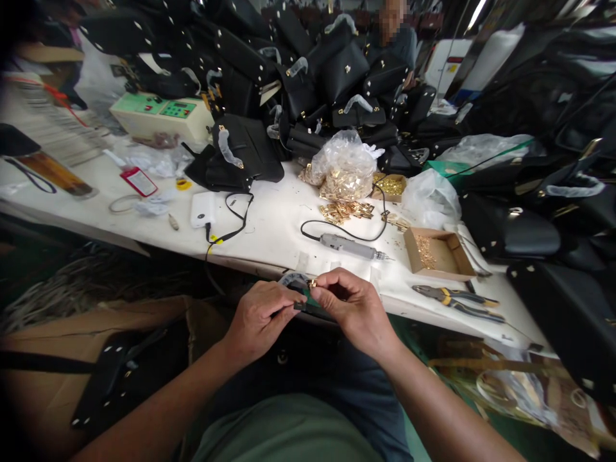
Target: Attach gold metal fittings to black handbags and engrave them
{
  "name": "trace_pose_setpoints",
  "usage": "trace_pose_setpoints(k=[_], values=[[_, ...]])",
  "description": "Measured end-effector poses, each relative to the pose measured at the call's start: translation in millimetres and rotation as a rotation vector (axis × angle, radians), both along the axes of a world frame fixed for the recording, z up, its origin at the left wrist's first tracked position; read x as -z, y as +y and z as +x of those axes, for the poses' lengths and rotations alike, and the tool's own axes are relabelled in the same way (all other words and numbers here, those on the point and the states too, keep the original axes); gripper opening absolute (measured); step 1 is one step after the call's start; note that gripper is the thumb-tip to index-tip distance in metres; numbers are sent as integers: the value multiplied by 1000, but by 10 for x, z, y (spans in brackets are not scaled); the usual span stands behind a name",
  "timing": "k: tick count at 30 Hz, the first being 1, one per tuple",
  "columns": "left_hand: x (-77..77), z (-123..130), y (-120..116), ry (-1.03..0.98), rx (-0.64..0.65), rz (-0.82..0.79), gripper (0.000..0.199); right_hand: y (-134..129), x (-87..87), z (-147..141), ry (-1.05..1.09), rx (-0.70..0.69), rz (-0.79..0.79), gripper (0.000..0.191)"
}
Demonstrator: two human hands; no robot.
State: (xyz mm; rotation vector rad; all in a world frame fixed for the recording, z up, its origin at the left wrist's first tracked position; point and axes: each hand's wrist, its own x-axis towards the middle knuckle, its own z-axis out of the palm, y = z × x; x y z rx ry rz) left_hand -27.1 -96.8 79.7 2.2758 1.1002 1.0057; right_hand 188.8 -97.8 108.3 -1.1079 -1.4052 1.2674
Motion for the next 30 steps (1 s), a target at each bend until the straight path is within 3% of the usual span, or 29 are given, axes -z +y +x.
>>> trace_pose_setpoints(k=[3, 10, 22, 30], values=[[32, -17, -36, -2, 33, 103, 19, -78, 52, -14, 76, 1, -41, 20], [82, -19, -44, 15, 46, 201, 13, -189, 177, 16, -208, -26, 228, 6], [117, 42, 40, 30, 14, 149, 12, -136, 174, 75, -384, -147, 454, 15], [114, 80, 95, 54, 43, 74, 15, -104, 147, 156, -486, -154, 545, 28]])
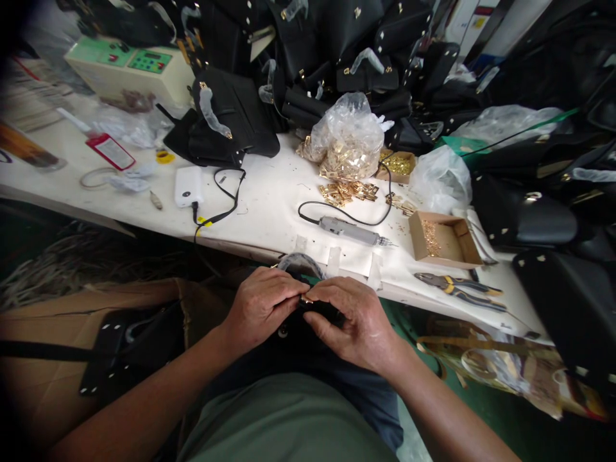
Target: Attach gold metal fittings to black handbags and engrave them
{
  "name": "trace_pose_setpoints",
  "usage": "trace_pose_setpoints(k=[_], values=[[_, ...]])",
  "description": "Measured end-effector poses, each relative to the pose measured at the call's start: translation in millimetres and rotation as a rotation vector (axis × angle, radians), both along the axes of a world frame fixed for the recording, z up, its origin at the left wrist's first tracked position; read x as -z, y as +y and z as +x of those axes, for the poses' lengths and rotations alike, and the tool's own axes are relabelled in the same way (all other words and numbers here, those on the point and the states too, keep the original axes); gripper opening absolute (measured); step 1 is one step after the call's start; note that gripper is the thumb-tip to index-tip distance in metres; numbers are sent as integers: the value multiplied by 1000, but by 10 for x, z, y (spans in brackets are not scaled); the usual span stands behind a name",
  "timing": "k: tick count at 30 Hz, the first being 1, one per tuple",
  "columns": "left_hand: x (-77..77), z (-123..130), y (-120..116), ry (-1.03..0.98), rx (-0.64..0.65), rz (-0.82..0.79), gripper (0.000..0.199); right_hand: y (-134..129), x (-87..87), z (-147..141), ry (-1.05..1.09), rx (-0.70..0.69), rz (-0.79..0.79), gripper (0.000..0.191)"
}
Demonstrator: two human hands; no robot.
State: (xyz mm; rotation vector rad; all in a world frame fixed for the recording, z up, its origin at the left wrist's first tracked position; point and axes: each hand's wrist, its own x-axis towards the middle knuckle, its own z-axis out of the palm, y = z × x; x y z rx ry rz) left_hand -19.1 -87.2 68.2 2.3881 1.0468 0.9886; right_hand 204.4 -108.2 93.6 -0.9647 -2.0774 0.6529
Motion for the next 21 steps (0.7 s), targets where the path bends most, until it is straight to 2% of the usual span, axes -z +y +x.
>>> trace_pose_setpoints(k=[3, 11, 16, 21], values=[[-5, 14, 29, -4, 8, -17, 15, 5, 32, 26, -57, 23, 71, 34], [-24, 39, 46, 21, 33, -59, 16, 18, 100, 27, -107, 74, 173, 22], [-27, 76, 59, 22, 7, -63, 16, 59, 140, 30, -116, 113, 150, 13], [7, 133, 114, 1, -40, -60, 13, 124, 194, 9, -66, 164, 92, 13]])
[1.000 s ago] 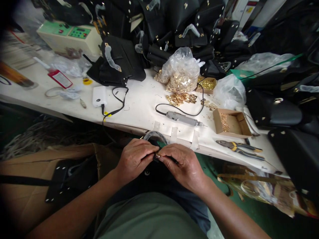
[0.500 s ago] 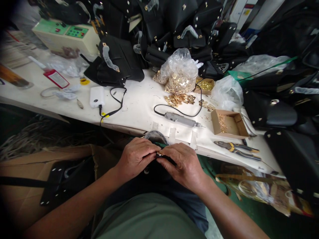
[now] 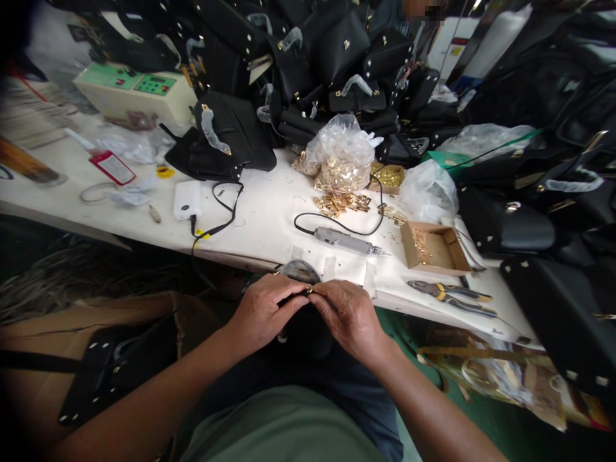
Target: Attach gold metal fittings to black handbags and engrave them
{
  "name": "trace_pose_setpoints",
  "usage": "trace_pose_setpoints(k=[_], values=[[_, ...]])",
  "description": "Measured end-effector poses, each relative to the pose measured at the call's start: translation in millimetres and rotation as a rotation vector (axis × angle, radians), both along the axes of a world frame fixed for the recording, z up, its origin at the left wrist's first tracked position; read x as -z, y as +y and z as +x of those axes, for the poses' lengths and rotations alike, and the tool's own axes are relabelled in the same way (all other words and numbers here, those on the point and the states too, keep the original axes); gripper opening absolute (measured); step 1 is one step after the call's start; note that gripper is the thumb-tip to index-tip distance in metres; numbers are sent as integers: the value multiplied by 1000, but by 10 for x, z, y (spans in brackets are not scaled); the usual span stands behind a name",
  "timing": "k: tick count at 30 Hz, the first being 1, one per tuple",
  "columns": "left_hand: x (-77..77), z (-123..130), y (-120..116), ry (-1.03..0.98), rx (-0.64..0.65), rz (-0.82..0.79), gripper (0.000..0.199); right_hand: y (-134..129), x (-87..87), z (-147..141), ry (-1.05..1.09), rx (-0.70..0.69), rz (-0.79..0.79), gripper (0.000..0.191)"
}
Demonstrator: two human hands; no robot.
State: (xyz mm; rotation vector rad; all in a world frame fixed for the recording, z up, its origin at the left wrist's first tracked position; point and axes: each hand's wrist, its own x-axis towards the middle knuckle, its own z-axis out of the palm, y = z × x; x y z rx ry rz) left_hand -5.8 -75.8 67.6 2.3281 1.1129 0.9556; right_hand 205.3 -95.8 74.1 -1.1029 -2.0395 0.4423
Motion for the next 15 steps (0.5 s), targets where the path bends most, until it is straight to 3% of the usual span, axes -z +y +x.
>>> trace_pose_setpoints(k=[10, 15], values=[[-8, 54, 81, 71, -83, -76, 7, -15, 126, -104, 339, 248, -279, 23], [-36, 49, 104, 49, -54, -140, 7, -23, 149, -145, 400, 283, -341, 17]])
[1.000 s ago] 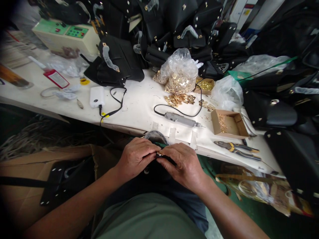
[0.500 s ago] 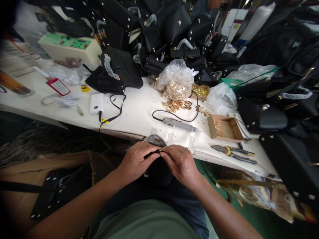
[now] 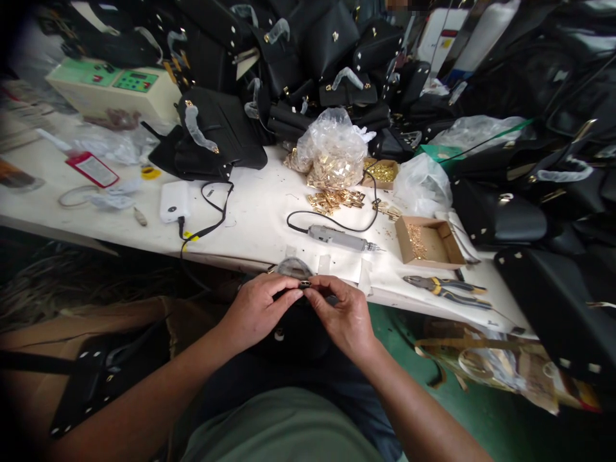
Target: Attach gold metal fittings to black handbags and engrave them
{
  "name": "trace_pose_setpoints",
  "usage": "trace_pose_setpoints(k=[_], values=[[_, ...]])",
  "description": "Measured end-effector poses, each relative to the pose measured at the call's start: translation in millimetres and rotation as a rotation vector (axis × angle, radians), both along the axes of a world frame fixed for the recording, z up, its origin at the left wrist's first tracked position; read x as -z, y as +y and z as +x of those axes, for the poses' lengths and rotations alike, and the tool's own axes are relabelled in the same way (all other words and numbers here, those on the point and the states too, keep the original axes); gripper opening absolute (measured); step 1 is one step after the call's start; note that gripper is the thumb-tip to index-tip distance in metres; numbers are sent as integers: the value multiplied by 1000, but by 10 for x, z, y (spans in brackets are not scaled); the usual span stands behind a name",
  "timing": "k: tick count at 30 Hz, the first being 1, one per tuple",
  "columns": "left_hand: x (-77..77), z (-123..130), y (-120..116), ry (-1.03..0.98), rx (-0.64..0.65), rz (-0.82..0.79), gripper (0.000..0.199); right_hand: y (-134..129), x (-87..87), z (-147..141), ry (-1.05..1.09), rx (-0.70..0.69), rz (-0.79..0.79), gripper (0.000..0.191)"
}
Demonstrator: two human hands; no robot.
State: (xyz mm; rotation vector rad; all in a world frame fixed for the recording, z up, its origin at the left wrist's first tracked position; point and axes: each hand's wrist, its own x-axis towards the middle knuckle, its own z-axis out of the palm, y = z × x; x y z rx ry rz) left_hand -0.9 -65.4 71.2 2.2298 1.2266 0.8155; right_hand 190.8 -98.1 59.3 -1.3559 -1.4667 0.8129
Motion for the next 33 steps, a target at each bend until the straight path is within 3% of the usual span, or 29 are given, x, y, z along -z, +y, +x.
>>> trace_pose_setpoints(k=[7, 23, 33], values=[[-79, -18, -7, -33, 27, -88, 14, 11, -21, -3, 12, -13, -55, 17], [8, 7, 63, -13, 41, -112, 19, 12, -2, -25, 52, 21, -65, 16], [-40, 21, 100, -13, 31, -221, 20, 55, -5, -30, 153, -40, -162, 21]])
